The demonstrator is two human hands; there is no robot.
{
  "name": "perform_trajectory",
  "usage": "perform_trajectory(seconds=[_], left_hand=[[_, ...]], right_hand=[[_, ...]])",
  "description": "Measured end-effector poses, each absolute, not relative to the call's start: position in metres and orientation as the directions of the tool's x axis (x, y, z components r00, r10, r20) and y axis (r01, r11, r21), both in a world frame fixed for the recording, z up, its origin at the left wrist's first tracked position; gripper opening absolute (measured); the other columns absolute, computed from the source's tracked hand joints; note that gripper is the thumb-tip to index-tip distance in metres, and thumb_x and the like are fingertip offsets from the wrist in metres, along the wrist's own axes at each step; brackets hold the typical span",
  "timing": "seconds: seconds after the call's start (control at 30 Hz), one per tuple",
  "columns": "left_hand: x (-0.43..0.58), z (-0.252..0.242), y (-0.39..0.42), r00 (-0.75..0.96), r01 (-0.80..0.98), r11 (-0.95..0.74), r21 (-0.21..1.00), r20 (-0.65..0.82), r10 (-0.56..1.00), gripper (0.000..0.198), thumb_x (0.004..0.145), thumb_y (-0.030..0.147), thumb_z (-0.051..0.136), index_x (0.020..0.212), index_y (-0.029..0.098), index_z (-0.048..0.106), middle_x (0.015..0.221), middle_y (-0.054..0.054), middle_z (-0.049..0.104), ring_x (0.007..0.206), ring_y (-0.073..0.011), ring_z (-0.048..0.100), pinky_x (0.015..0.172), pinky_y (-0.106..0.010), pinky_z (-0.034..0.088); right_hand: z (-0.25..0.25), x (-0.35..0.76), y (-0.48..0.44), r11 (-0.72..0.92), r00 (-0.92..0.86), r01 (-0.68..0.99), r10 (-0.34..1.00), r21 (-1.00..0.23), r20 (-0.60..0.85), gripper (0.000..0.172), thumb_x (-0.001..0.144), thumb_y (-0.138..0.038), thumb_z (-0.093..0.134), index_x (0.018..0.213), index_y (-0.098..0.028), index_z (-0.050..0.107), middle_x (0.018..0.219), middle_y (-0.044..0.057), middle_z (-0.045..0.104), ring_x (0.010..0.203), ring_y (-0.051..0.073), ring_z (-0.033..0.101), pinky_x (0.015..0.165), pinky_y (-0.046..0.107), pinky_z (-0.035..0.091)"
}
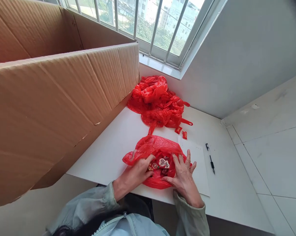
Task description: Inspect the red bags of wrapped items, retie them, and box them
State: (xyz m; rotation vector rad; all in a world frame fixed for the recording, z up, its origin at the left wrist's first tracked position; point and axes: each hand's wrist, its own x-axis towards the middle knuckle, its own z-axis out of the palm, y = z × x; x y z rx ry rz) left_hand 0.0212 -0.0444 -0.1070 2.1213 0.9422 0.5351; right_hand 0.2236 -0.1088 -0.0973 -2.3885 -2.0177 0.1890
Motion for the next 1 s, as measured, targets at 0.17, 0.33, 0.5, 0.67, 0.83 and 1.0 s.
perform_trajectory(seconds=[0.17, 0.33, 0.5, 0.67, 0.83, 1.0], left_hand=[[0.013, -0.099, -0.014, 0.557, 0.472, -0.312, 0.825, -0.004, 0.831, 0.047, 0.077, 0.032, 0.069, 0.121, 0.02, 0.056, 0.115, -0.006, 0.066, 0.108, -0.0266, 0.06, 0.094, -0.038, 0.048], [0.008, -0.083, 0.0, 0.47, 0.462, -0.262, 0.847, 0.017, 0.882, 0.043, 0.073, 0.036, 0.074, 0.112, 0.023, 0.064, 0.101, -0.002, 0.07, 0.093, -0.0254, 0.064, 0.085, -0.036, 0.05], [0.004, -0.078, 0.006, 0.322, 0.526, -0.198, 0.827, 0.022, 0.946, 0.037, 0.073, 0.048, 0.072, 0.097, 0.02, 0.068, 0.083, -0.002, 0.072, 0.075, -0.0252, 0.066, 0.065, -0.033, 0.049], [0.003, -0.074, 0.0, 0.211, 0.485, -0.164, 0.859, 0.067, 0.975, 0.032, 0.075, 0.048, 0.069, 0.087, 0.019, 0.066, 0.077, -0.001, 0.069, 0.072, -0.0229, 0.064, 0.062, -0.03, 0.047], [0.011, -0.063, -0.02, 0.259, 0.36, -0.104, 0.927, 0.008, 0.966, 0.031, 0.078, 0.049, 0.066, 0.084, 0.02, 0.058, 0.074, 0.002, 0.062, 0.069, -0.0179, 0.06, 0.062, -0.027, 0.045], [0.012, -0.06, -0.028, 0.319, 0.261, -0.16, 0.952, 0.071, 0.945, 0.029, 0.082, 0.046, 0.063, 0.075, 0.021, 0.05, 0.063, 0.006, 0.047, 0.057, -0.0118, 0.045, 0.053, -0.023, 0.037]], right_hand=[[-0.092, 0.233, -0.112, -0.18, 0.171, 0.981, 0.979, -0.071, -0.11, 0.081, 0.07, -0.044, 0.071, 0.141, -0.023, 0.039, 0.147, 0.01, 0.037, 0.14, 0.041, -0.019, 0.101, 0.077, 0.007], [-0.083, 0.233, -0.107, -0.171, 0.168, 0.981, 0.985, -0.089, -0.033, 0.073, 0.072, -0.045, 0.069, 0.139, -0.029, 0.043, 0.144, 0.009, 0.042, 0.139, 0.042, -0.021, 0.097, 0.079, 0.003], [-0.067, 0.23, -0.101, -0.091, 0.099, 0.991, 0.992, -0.103, 0.079, 0.05, 0.081, -0.04, 0.063, 0.128, -0.028, 0.055, 0.131, 0.009, 0.054, 0.142, 0.042, -0.009, 0.098, 0.078, 0.006], [-0.045, 0.207, -0.109, -0.008, 0.047, 0.994, 0.936, -0.113, 0.349, 0.023, 0.093, -0.024, 0.047, 0.103, -0.026, 0.067, 0.117, 0.005, 0.066, 0.137, 0.034, 0.031, 0.102, 0.074, 0.001], [-0.034, 0.16, -0.106, 0.052, 0.089, 0.96, 0.876, -0.276, 0.475, 0.023, 0.093, -0.023, 0.049, 0.109, -0.02, 0.065, 0.107, 0.005, 0.069, 0.115, 0.025, 0.051, 0.109, 0.051, 0.025], [-0.052, 0.142, -0.093, -0.01, 0.237, 0.708, 0.945, -0.706, 0.224, 0.027, 0.096, -0.032, 0.043, 0.084, -0.019, 0.063, 0.079, 0.003, 0.065, 0.075, 0.017, 0.056, 0.068, 0.028, 0.044]])
